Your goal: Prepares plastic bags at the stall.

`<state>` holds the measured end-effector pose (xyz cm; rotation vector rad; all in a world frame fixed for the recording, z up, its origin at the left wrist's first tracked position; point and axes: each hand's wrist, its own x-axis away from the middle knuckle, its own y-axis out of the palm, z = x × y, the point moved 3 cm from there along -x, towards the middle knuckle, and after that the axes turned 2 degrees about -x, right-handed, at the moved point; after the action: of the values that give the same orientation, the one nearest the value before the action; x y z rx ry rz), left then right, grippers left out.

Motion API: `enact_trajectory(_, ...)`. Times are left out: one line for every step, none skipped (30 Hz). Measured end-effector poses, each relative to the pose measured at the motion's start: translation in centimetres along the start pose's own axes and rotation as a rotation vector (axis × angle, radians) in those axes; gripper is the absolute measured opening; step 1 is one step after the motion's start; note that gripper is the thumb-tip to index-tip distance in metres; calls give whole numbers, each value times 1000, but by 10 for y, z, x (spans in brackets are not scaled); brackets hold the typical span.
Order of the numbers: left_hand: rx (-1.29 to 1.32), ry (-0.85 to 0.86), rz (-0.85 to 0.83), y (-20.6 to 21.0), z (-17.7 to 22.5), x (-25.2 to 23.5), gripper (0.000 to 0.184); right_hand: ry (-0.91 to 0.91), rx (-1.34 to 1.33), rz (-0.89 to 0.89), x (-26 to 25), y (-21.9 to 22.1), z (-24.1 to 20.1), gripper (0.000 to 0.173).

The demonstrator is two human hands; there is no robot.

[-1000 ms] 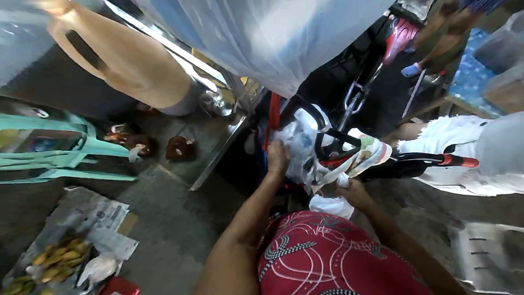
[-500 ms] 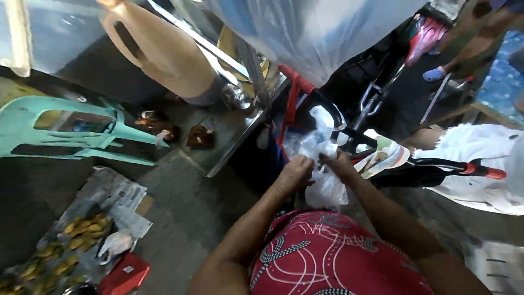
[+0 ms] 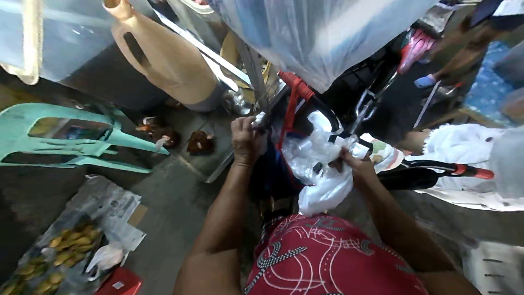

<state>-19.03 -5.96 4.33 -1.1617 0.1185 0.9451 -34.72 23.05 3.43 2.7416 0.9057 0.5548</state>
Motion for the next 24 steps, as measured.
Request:
enact_trajectory(127,-87,19,-1,2,-2,29,4,-2,9,3,-5,2,12)
enact_trajectory(301,-194,23,-1,7,-4,35,7,0,22,6,-9,4,12)
enact_trajectory(505,-315,7,-1,13,-4,40,15,0,36,10,-14,5,12)
enact_trajectory(702,-418,-5,0,20,-3,45,26,-7,45,14,-19,8,12)
enact_trajectory(861,-499,-13,2,27,-3,47,36,-17,50,17,-22,10,11)
enact_trajectory(980,-556,-27,4,35,-4,47,46,-21,54,21,-25,12,9)
enact_trajectory(1080,-589,-46,6,45,-5,45,58,-27,65,25,-27,13,8)
enact_trajectory(1153,-610,-76,9,56,-8,43,75,-27,82,29,-29,13,8)
enact_trajectory(1208,-617,-114,13,70,-11,42,98,-24,102,34,-31,13,9)
enact_trajectory(1245,-612,-167,18,86,-16,41,123,-23,120,39,-34,12,12)
enact_trajectory(1290,-590,-223,24,105,-21,42,143,-23,133,45,-38,10,14)
enact_trajectory(1321,-561,-279,29,126,-27,45,154,-19,144,52,-42,7,17)
enact_trajectory(1364,-524,-336,36,147,-32,49,152,-6,153,58,-47,3,19)
enact_trajectory(1410,-485,-392,42,167,-38,53,139,5,160,64,-52,-1,19)
enact_trajectory(1454,-456,-431,49,186,-44,52,116,8,169,70,-58,-4,19)
enact_trajectory(1493,-438,-459,55,205,-48,46,97,13,179,76,-64,-8,18)
enact_trajectory(1536,-432,-487,61,222,-53,40,80,13,193,82,-70,-11,17)
enact_trajectory(1560,-444,-516,67,238,-56,36,77,14,218,89,-75,-15,18)
enact_trajectory(1563,-478,-541,72,253,-59,33,72,13,247,96,-82,-18,21)
enact_trajectory(1560,-526,-562,77,267,-62,31,61,6,276,104,-89,-19,25)
enact_trajectory(1550,-572,-581,82,279,-64,29,43,4,301,111,-96,-19,27)
enact_trajectory(1547,-607,-595,88,289,-66,27,31,3,331,117,-102,-17,27)
enact_trajectory(1543,-635,-608,93,297,-68,26,31,-7,371,123,-107,-16,26)
enact_trajectory(1535,-663,-620,98,304,-68,25,35,-20,415,129,-110,-16,25)
